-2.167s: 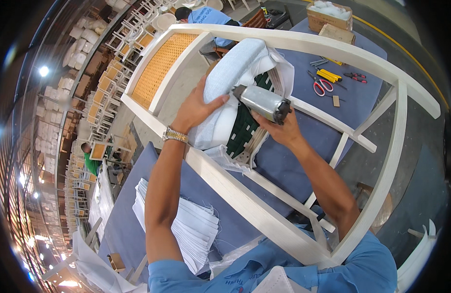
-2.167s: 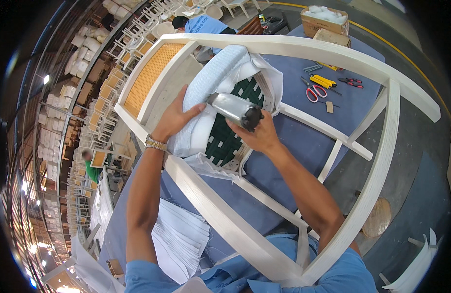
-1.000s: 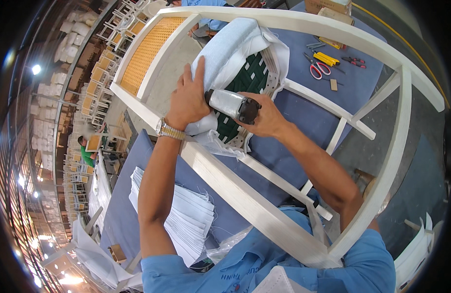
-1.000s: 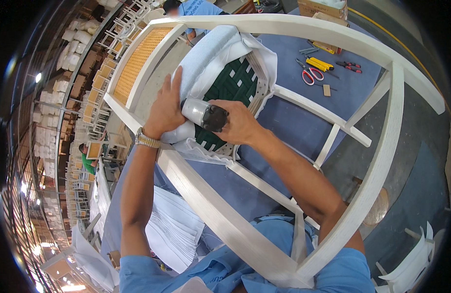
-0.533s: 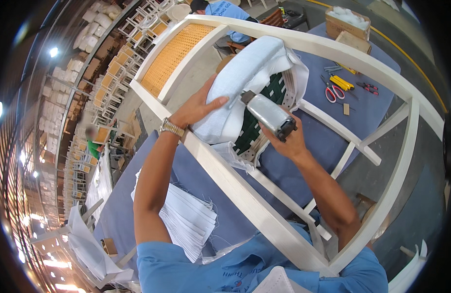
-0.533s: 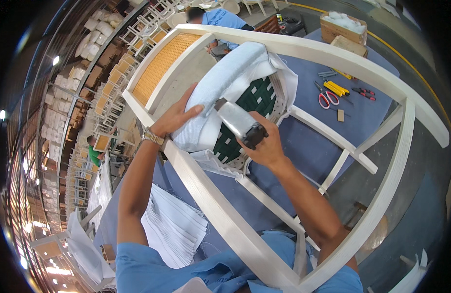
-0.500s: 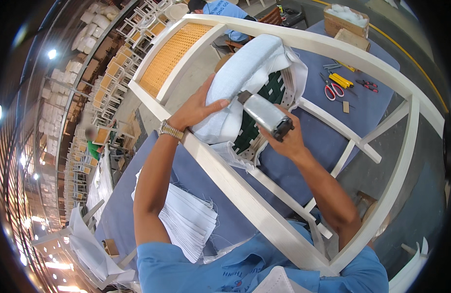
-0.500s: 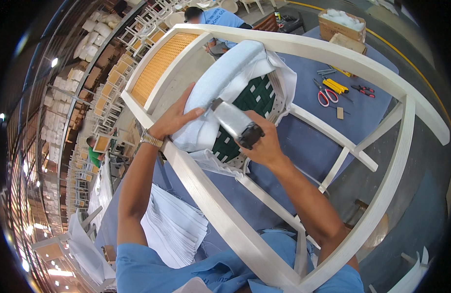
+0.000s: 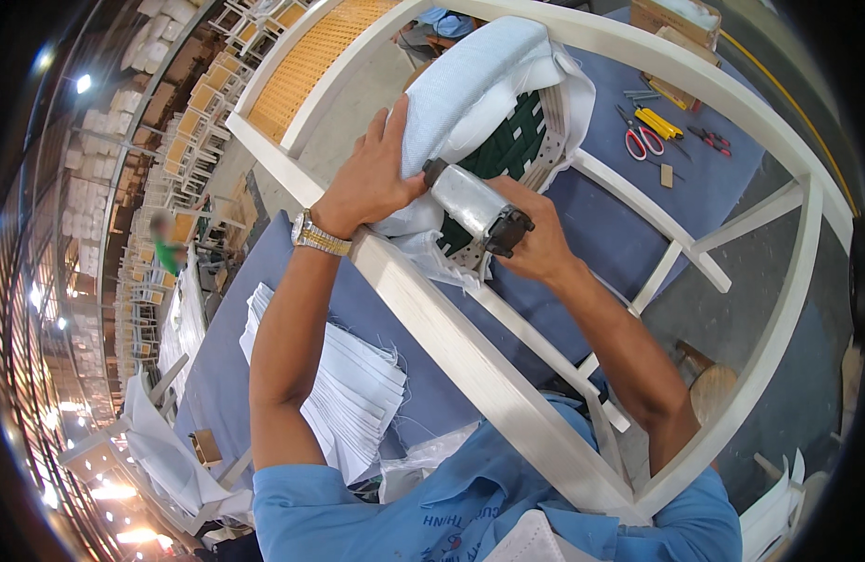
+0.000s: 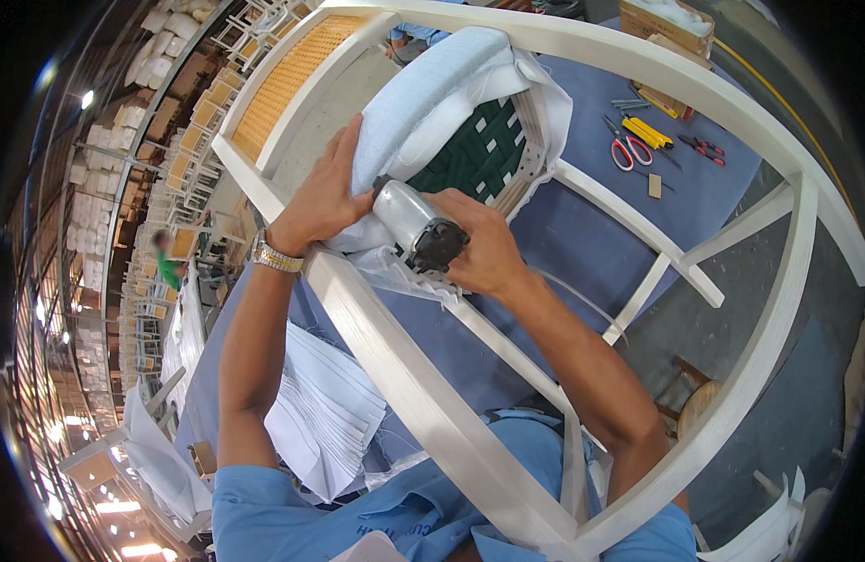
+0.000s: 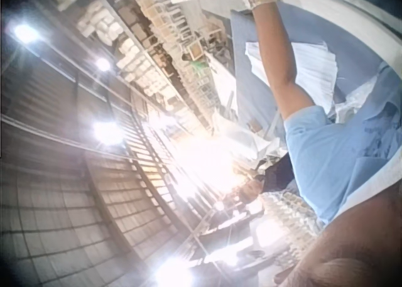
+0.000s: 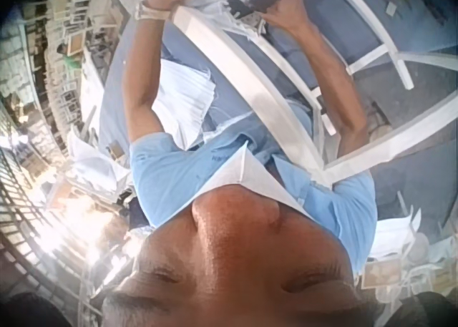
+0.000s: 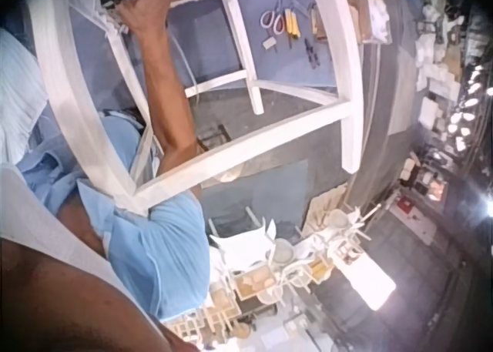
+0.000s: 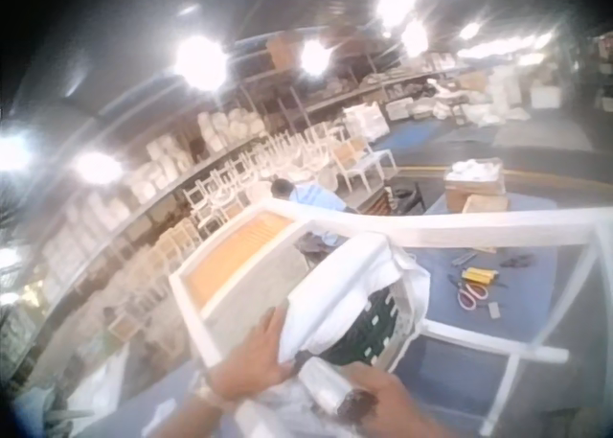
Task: The person staples white fabric onto the underside of a white wooden chair frame using a pneumatic staple gun. They repeatedly pull the fabric taut, staple it, and trim excess material with a utility knife while working in a factory setting.
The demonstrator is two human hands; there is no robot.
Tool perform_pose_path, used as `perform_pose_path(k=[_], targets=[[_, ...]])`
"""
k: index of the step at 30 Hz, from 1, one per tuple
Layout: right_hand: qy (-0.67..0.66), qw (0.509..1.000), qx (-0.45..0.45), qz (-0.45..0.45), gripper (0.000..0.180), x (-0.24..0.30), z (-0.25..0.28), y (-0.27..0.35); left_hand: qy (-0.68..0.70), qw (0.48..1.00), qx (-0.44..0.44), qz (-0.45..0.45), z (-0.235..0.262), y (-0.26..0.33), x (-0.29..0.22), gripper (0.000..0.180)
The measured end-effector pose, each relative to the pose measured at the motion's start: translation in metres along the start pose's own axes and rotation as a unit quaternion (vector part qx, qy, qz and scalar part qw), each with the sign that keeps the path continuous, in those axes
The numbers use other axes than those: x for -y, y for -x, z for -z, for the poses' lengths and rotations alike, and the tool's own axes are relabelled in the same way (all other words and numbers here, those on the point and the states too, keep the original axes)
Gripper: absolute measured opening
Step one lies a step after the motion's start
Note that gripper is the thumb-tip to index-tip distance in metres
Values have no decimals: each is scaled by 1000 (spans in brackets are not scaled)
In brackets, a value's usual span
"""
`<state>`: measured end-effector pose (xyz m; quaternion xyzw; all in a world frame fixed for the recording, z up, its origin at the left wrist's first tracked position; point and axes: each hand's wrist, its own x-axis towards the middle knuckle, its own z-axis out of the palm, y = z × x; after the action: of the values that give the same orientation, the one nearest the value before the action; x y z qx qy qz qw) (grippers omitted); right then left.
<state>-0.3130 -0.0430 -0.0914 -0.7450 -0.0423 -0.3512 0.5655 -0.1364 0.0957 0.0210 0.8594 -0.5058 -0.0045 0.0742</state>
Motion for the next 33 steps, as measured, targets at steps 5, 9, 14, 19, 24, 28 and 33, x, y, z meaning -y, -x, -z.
perform_pose_path(k=[5,9,14,19,24,28,33], targets=[[-2,1000,8,-2,56,0,0,-1,-17,999,-12,-25,-3,0,4,105],[-35,999,34,-16,56,1,-3,2,-44,999,-14,-27,-4,2,-1,106],[-46,997,53,-9,56,-3,-8,5,-69,997,-14,-34,0,9,-18,109],[-40,999,33,-17,56,4,-3,5,-4,991,66,-114,27,14,-11,111],[-54,997,-54,-21,45,2,-7,12,153,984,84,-38,48,7,56,104],[-26,998,-54,28,42,19,-10,7,127,976,179,20,41,13,38,106],[-53,999,0,4,51,8,-21,12,110,981,160,4,44,14,17,107]])
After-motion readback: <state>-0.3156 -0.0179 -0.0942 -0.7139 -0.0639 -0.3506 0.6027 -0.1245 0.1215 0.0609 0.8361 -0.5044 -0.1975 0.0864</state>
